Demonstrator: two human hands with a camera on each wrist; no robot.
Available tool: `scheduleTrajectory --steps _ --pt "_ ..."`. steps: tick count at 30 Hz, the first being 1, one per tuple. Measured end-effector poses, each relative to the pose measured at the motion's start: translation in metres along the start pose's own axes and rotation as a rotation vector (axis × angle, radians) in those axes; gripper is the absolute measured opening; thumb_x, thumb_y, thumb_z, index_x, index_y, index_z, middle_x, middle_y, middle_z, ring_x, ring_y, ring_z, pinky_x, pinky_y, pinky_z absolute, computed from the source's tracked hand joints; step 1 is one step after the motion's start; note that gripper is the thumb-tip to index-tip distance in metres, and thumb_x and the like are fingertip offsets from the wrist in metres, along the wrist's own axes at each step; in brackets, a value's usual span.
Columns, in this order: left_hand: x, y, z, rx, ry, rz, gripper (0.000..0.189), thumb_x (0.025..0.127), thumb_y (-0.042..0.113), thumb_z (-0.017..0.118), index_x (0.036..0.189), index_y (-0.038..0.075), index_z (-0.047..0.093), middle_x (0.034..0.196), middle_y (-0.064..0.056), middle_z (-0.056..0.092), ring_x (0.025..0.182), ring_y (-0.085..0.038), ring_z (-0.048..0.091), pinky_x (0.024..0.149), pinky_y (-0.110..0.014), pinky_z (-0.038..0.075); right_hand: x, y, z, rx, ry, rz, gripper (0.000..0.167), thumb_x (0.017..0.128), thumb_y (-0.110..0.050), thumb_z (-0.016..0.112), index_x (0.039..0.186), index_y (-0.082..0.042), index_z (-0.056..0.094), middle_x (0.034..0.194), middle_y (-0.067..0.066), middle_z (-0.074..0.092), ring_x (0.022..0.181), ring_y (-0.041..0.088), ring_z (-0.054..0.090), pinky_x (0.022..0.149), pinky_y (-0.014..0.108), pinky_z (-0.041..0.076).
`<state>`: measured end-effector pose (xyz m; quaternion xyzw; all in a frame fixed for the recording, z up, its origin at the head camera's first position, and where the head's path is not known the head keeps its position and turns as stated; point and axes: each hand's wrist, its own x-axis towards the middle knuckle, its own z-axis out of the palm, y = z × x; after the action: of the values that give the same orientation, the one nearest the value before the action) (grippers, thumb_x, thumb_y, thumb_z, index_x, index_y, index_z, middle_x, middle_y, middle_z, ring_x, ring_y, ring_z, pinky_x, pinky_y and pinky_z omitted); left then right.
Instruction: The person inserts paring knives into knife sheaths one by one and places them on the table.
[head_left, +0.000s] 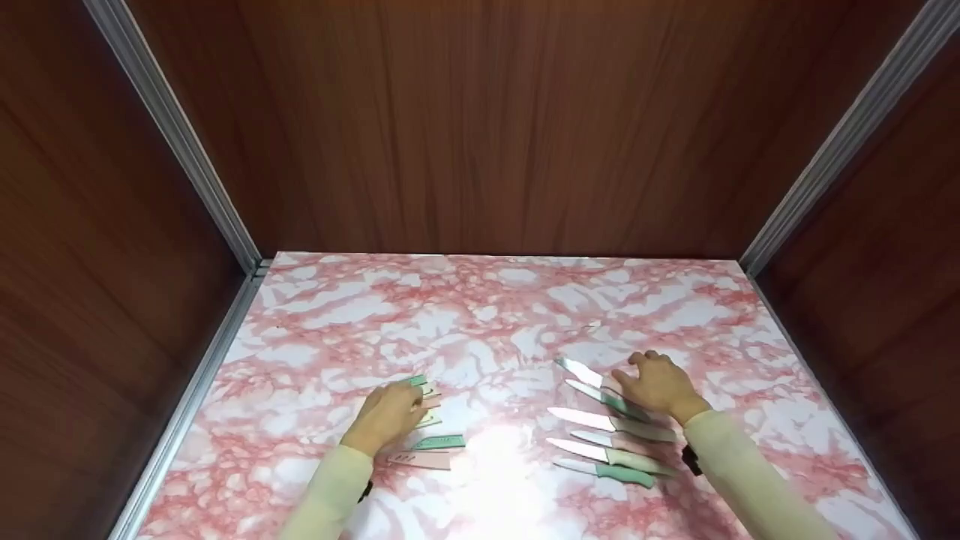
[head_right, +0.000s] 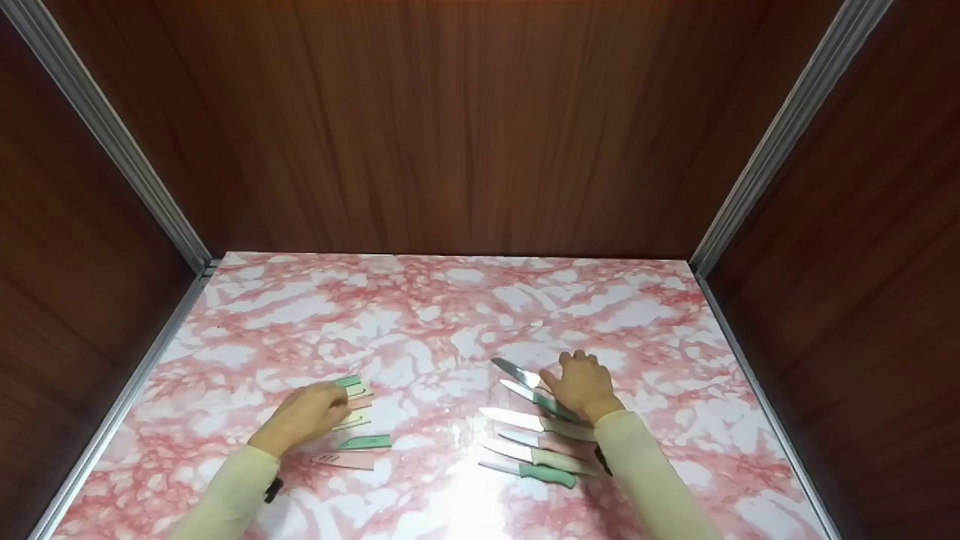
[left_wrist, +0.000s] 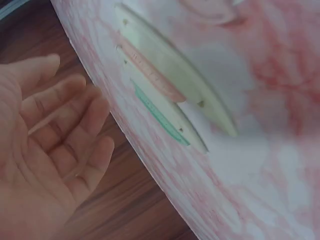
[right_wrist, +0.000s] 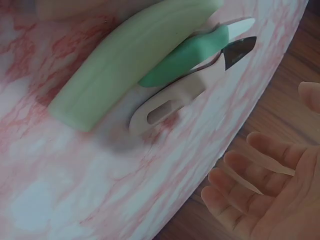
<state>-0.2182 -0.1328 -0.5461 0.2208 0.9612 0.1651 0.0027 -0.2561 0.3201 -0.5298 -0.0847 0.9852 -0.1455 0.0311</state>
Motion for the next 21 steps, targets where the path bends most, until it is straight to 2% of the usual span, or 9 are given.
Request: scheduleTrajectory --steps 2,4,9,17,21 --pt "-0.007 0.0 0.003 0.012 -0.018 0.026 0.015 0.088 0.025 0.066 0.081 0.012 0.062 0.077 0.001 0.059 0.069 -0.018 0.056 0.064 -0.036 0.046 0.001 0.0 0.001 -0.004 -0.002 0.01 0.058 0.095 -0.048 0.047 0.118 0.004 0.057 0.11 0.024 0.055 0.102 0.045 0.051 0.081 0.058 0.041" --pt "-0.015 0.0 0.005 0.022 -0.04 0.046 0.017 0.084 0.026 0.069 0.078 0.012 0.06 0.073 0.003 0.057 0.067 -0.016 0.054 0.062 -0.035 0.045 0.001 0.001 0.001 -0.007 -0.007 0.025 0.057 0.095 -0.047 0.046 0.118 0.005 0.056 0.109 0.023 0.055 0.102 0.044 0.051 0.082 0.058 0.041" --pt "-0.03 -0.001 0.014 -0.018 -0.088 0.076 0.02 0.077 0.026 0.074 0.08 0.012 0.061 0.07 0.007 0.053 0.063 -0.01 0.049 0.059 -0.031 0.042 0.0 0.002 0.0 -0.013 -0.026 0.037 0.054 0.096 -0.044 0.047 0.119 0.005 0.055 0.111 0.024 0.054 0.103 0.045 0.051 0.083 0.059 0.041" --pt "-0.04 -0.005 0.025 -0.036 -0.082 0.107 0.025 0.074 0.022 0.077 0.071 0.016 0.053 0.064 0.01 0.042 0.058 -0.008 0.038 0.055 -0.029 0.034 -0.003 0.006 0.0 -0.008 -0.072 -0.003 0.055 0.097 -0.044 0.044 0.121 0.004 0.055 0.11 0.023 0.056 0.101 0.043 0.054 0.084 0.057 0.042" --pt "-0.042 -0.006 0.027 -0.055 -0.076 0.105 0.028 0.076 0.02 0.078 0.07 0.017 0.051 0.065 0.011 0.042 0.059 -0.007 0.038 0.057 -0.029 0.034 -0.004 0.009 0.003 0.001 -0.081 -0.005 0.053 0.097 -0.043 0.045 0.12 0.003 0.055 0.105 0.018 0.057 0.096 0.04 0.057 0.082 0.055 0.044"
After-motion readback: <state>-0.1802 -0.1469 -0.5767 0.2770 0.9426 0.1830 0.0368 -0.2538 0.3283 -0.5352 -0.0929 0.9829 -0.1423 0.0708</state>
